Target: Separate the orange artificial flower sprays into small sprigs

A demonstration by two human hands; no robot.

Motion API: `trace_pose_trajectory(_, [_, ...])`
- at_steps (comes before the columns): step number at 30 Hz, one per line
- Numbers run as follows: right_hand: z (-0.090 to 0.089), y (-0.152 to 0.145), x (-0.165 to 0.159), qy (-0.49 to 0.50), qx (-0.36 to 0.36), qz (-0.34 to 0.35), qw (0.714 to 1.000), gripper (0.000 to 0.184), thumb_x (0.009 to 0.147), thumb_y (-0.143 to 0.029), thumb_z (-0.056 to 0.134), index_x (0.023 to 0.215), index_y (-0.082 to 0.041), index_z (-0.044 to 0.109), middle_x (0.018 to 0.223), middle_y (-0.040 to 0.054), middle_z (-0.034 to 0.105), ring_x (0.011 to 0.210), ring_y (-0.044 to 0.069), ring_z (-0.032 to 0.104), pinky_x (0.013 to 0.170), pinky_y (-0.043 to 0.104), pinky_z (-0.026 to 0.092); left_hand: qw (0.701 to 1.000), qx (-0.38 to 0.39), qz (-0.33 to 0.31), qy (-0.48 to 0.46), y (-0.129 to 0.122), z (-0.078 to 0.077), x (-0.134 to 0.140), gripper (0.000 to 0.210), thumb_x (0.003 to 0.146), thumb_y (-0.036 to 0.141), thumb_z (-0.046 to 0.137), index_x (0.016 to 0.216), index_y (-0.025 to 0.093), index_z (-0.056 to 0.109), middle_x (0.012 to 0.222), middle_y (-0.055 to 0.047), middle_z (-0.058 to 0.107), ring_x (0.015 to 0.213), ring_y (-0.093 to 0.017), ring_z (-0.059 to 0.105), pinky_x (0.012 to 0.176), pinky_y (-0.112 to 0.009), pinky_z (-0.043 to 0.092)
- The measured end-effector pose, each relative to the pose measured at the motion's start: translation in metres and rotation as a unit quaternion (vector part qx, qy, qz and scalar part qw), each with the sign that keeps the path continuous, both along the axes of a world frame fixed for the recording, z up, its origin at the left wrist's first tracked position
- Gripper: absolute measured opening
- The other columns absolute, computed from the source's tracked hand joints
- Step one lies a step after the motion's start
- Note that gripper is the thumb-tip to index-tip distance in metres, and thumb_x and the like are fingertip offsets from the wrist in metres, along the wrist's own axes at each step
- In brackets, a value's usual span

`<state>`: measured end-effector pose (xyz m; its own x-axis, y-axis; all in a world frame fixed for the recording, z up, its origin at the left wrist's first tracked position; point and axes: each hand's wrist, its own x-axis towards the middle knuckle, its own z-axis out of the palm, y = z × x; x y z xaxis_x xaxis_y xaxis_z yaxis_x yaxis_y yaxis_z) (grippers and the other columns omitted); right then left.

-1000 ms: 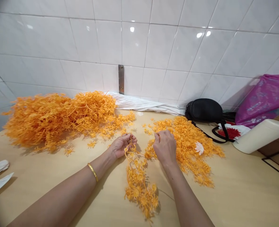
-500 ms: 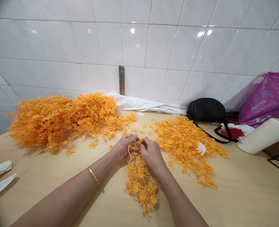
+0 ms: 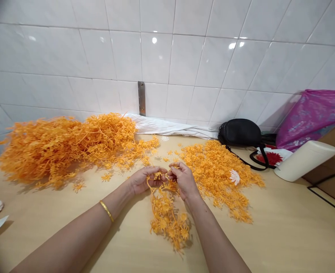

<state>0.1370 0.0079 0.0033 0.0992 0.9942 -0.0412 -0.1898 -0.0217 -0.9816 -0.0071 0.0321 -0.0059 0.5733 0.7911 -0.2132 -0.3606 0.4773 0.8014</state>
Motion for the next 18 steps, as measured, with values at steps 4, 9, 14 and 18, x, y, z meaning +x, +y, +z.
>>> trace_pose_trajectory(4, [0.000, 0.001, 0.001, 0.054, -0.015, 0.014, 0.998, 0.026, 0.053, -0.030, 0.066, 0.071, -0.015, 0.055, 0.053, -0.0011, 0.057, 0.048, 0.007, 0.048, 0.050, 0.019, 0.035, 1.000, -0.026, 0.009, -0.008, 0.003, -0.003, -0.001, 0.012, 0.071, 0.017, 0.054, 0.072, 0.008, 0.061, 0.060, -0.008, 0.061, 0.057, -0.013, 0.058, 0.057, -0.023, 0.044])
trace_pose_trajectory(9, [-0.001, 0.001, -0.001, 0.090, -0.022, -0.002, 0.996, 0.027, 0.048, -0.028, 0.070, 0.068, -0.015, 0.056, 0.055, -0.0003, 0.059, 0.049, 0.008, 0.050, 0.050, 0.019, 0.037, 1.000, 0.006, -0.014, -0.018, 0.003, -0.005, 0.006, 0.019, 0.059, 0.006, 0.064, 0.078, 0.007, 0.063, 0.070, -0.007, 0.062, 0.055, -0.010, 0.055, 0.051, -0.020, 0.041])
trace_pose_trajectory(14, [-0.004, 0.000, -0.010, 0.005, 0.038, -0.017, 0.999, 0.025, 0.054, -0.031, 0.067, 0.073, -0.016, 0.061, 0.055, -0.0013, 0.057, 0.050, 0.009, 0.049, 0.053, 0.021, 0.039, 0.998, 0.001, 0.070, 0.000, -0.004, -0.003, 0.016, 0.009, 0.058, 0.009, 0.065, 0.067, 0.007, 0.061, 0.062, -0.007, 0.060, 0.057, -0.014, 0.057, 0.054, -0.026, 0.044])
trace_pose_trajectory(18, [-0.009, 0.001, -0.007, -0.153, 0.114, -0.055, 0.980, 0.022, 0.064, -0.033, 0.059, 0.078, -0.015, 0.063, 0.063, 0.0011, 0.057, 0.056, 0.011, 0.048, 0.056, 0.024, 0.040, 0.995, 0.006, 0.101, -0.008, -0.003, -0.006, 0.018, 0.005, 0.059, 0.008, 0.063, 0.063, 0.009, 0.059, 0.057, -0.004, 0.058, 0.052, -0.011, 0.054, 0.056, -0.025, 0.043])
